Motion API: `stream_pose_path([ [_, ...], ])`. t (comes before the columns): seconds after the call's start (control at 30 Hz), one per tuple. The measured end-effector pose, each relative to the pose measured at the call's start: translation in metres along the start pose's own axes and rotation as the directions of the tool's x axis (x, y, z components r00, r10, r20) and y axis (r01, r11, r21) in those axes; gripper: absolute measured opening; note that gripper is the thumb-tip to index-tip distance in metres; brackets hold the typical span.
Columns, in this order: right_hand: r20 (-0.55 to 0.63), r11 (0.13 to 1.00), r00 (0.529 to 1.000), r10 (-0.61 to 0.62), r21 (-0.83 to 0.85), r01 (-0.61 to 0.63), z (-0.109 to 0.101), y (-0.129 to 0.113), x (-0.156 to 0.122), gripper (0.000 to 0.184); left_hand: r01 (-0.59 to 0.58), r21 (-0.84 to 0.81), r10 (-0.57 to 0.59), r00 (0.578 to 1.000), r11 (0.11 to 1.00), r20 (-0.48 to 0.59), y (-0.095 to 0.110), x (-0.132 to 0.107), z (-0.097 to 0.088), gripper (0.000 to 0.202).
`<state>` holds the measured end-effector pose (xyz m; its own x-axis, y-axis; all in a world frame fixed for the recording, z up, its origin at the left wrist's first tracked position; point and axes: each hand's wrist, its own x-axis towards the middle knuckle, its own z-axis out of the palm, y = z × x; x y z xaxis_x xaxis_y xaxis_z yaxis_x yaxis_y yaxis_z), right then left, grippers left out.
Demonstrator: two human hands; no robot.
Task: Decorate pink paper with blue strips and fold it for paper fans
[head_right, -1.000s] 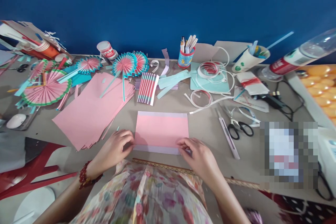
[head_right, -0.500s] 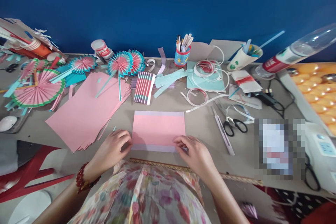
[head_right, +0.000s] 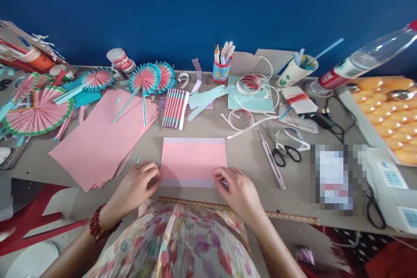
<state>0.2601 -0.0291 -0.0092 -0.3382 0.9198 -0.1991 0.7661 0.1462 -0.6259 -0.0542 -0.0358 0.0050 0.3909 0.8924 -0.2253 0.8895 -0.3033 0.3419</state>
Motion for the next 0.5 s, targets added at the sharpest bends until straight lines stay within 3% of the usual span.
stream_pose_path([
  [0.5,-0.058,0.994,0.997,-0.044,-0.1,0.038,0.0031,-0.0068,-0.0001,0.016,-0.01,0.001,0.01,1.0,1.0,-0.029,-0.0017,-0.0005,0.0032,0.014],
])
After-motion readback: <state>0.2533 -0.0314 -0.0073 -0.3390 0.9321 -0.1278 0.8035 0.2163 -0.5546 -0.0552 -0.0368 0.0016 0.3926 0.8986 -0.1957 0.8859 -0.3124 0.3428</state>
